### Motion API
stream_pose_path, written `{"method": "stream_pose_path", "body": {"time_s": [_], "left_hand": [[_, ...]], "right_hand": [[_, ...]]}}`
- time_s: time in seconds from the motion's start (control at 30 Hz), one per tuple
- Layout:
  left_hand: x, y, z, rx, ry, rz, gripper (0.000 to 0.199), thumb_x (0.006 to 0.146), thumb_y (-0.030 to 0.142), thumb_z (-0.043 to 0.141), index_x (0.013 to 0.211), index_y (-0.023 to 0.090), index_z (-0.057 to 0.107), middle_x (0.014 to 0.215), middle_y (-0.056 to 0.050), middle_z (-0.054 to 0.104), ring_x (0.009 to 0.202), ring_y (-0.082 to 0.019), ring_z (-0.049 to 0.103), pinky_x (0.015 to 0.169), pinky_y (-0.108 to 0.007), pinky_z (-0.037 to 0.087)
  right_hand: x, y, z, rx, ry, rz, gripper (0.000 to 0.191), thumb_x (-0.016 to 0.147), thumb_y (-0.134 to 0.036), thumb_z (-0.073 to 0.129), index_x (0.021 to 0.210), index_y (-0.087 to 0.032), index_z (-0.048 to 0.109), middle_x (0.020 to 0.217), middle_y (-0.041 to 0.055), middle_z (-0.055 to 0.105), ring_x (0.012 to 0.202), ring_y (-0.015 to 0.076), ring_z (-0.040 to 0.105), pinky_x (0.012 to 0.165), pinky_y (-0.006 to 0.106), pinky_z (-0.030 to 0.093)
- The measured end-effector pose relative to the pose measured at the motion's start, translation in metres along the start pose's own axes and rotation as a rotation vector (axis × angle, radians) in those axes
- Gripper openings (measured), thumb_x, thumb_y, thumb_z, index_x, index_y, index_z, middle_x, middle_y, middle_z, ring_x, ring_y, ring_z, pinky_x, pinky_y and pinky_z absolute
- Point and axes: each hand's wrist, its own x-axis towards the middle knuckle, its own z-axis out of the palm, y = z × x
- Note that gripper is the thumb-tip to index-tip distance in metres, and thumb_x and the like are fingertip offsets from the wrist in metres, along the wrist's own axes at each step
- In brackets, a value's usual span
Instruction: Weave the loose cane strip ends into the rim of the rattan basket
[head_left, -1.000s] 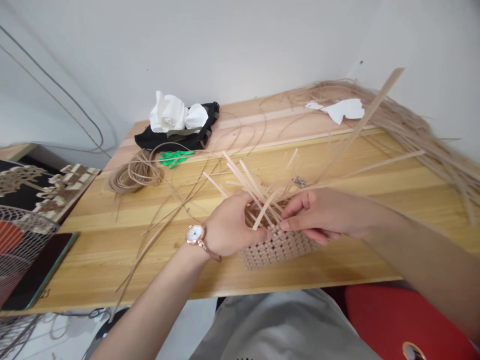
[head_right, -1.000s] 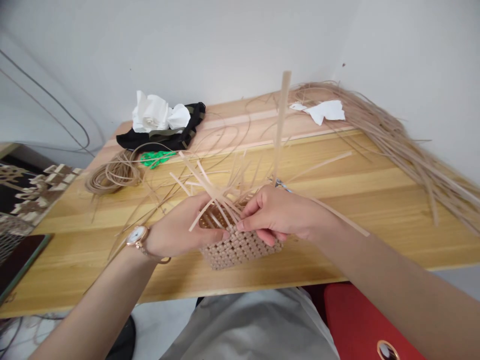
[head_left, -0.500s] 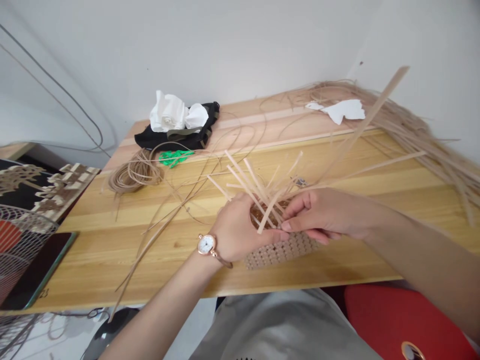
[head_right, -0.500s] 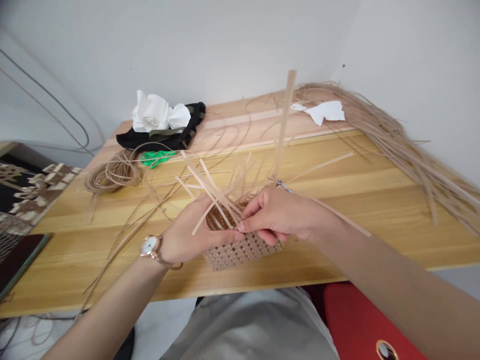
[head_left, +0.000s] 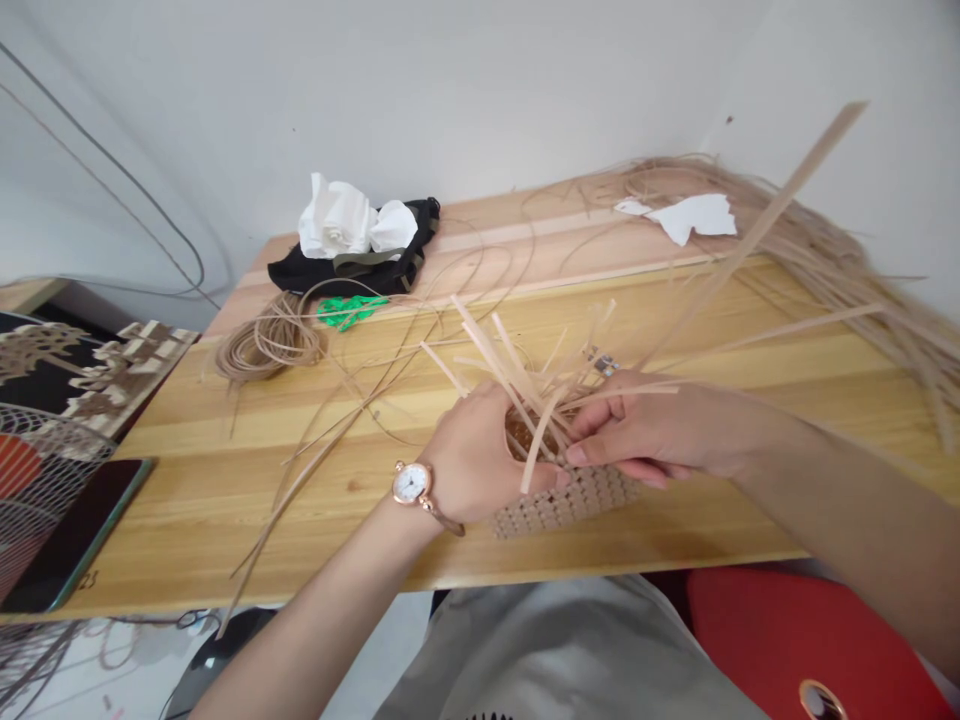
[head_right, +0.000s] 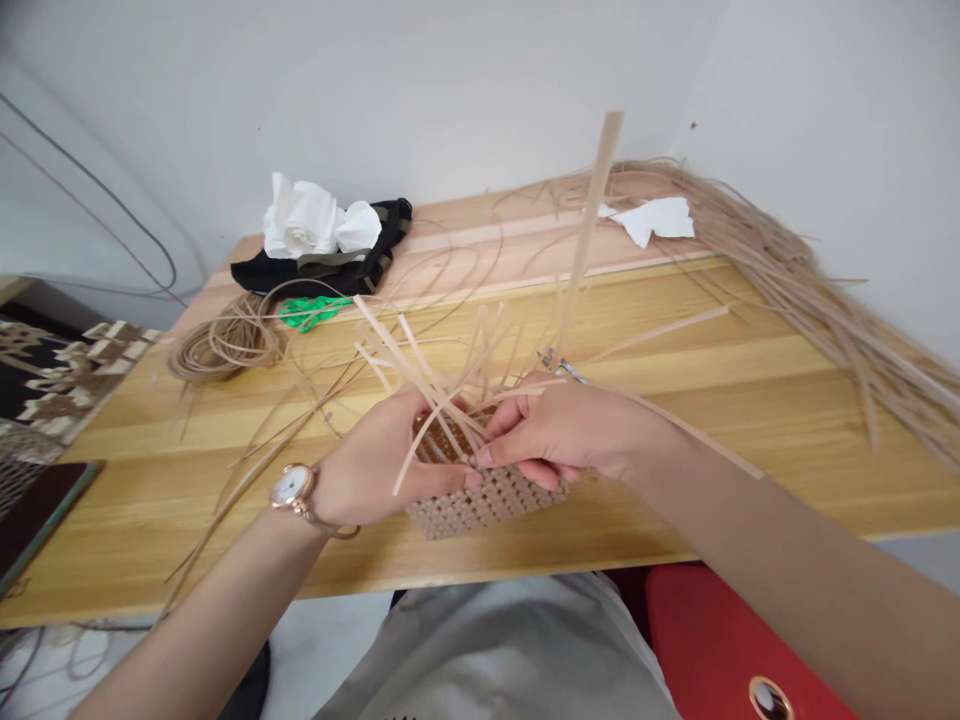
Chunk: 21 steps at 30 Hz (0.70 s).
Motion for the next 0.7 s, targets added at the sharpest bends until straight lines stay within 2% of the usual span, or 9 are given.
{"method": "stream_pose_path", "body": {"time_s": [0.2,0.37,0.7], "left_hand": [[-0.0014,0.0018,0.0034,0.109,0.053,-0.020,0.041,0.057,0.038,0.070,0.093,0.020,0.057,0.087,-0.003,0.060,0.078,-0.022,0.057,0.066,-0.033,0.047],[-0.0027,0.0035,0.0056,0.105,0.099,0.030,0.033,0.060,0.031,0.067,0.090,0.022,0.059,0.089,-0.002,0.061,0.083,-0.022,0.057,0.071,-0.033,0.046],[-0.0023,-0.0010,0.0035,-0.054,0.036,0.017,0.034,0.059,0.027,0.067,0.091,0.019,0.058,0.091,-0.004,0.062,0.084,-0.022,0.058,0.074,-0.035,0.048]], "right_hand": [[-0.0006,-0.0017,0.0025,0.006,0.019,0.012,0.016,0.075,-0.028,0.056,0.068,-0.014,0.061,0.029,-0.0092,0.039,0.026,0.0013,0.025,0.030,0.013,0.018],[-0.0013,-0.0017,0.0048,0.017,0.061,0.035,0.014,0.075,-0.025,0.056,0.070,-0.014,0.061,0.028,-0.0095,0.039,0.026,0.0017,0.026,0.032,0.014,0.019],[0.0014,0.0065,0.0017,0.060,0.024,-0.018,0.016,0.073,-0.030,0.058,0.074,-0.015,0.065,0.029,-0.0089,0.041,0.027,0.0018,0.026,0.032,0.014,0.019]]}}
